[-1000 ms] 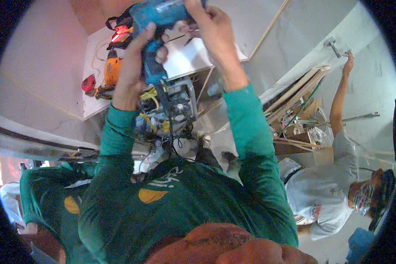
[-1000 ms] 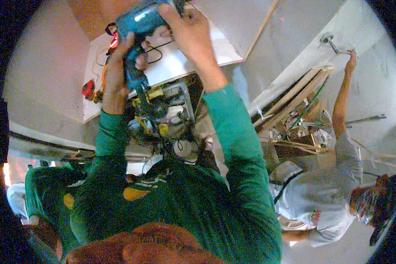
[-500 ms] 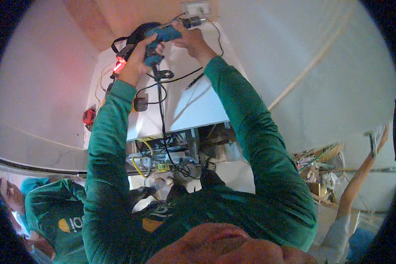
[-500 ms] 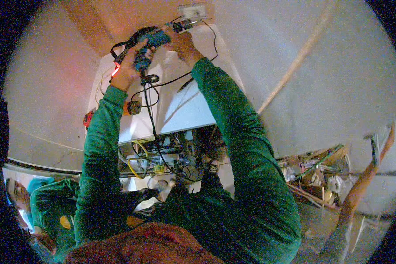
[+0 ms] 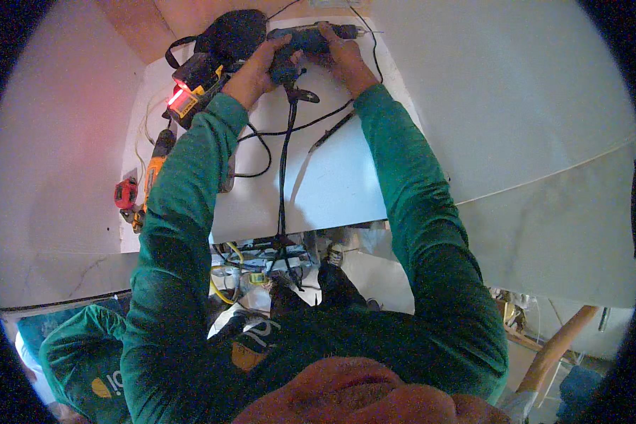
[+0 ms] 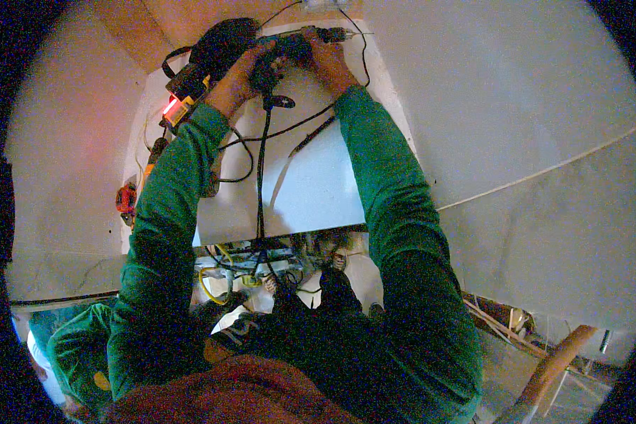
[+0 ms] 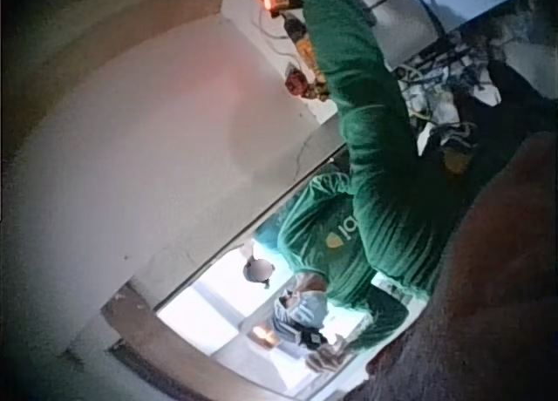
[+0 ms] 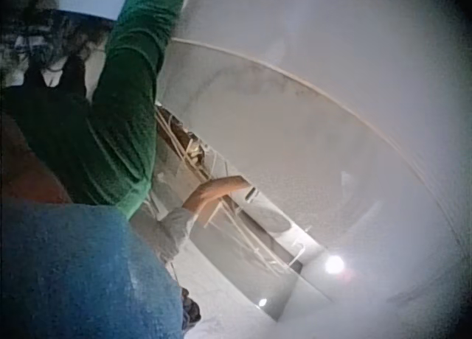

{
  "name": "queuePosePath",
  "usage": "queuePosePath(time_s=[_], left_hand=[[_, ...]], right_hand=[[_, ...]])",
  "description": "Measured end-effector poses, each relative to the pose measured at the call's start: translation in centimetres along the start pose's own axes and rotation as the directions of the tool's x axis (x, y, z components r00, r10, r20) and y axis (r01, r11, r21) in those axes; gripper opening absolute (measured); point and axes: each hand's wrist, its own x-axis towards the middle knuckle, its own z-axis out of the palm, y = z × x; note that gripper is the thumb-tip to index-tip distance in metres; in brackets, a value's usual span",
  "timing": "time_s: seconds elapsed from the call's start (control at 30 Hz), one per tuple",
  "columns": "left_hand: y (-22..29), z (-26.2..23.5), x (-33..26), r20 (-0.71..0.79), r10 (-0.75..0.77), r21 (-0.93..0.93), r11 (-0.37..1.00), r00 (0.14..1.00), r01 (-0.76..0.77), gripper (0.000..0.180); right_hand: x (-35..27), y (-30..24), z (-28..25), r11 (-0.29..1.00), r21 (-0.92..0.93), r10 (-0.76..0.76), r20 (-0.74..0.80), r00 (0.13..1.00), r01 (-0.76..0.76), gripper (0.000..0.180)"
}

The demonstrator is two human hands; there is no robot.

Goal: The person uses a corded electric drill to make holes in a white wall or cabinet surface. They repeatedly position the drill, operate it, and adjust the drill bit. Other workers are visible in the background.

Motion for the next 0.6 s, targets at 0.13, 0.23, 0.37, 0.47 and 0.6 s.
queuePosePath(time_s=[0.13,0.23,0.37,0.47,0.6], left_hand=[[0.1,-1.7,2.2,0.073,0.004,0.026,1.000,0.997,-0.006,0.025],[0.4,-1.1,2.5,0.168,0.073,0.052,0.995,0.983,-0.083,0.027],[-0.4,-1.3,2.1,0.114,-0.064,-0.141,0.987,0.991,0.080,0.025],[1.3,3.6,-1.5,-0.065,-0.050,-0.049,0.998,0.997,0.047,0.023],[1.8,3.1,-1.3,-0.065,-0.094,-0.107,0.990,0.993,0.087,0.023]], right_hand=[[0.9,-0.1,0.3,0.940,-0.329,-0.115,-0.042,0.992,0.095,0.053],[0.4,-0.8,-0.8,0.521,-0.732,-0.339,0.294,0.893,0.439,0.049],[-0.7,-0.5,1.2,0.998,-0.027,-0.058,-0.004,0.998,0.057,0.041],[-1.5,-2.3,1.2,0.998,-0.068,-0.019,0.008,1.000,0.020,0.055],[-0.3,-2.0,1.6,0.994,-0.110,-0.028,-0.100,0.995,0.017,0.051]])
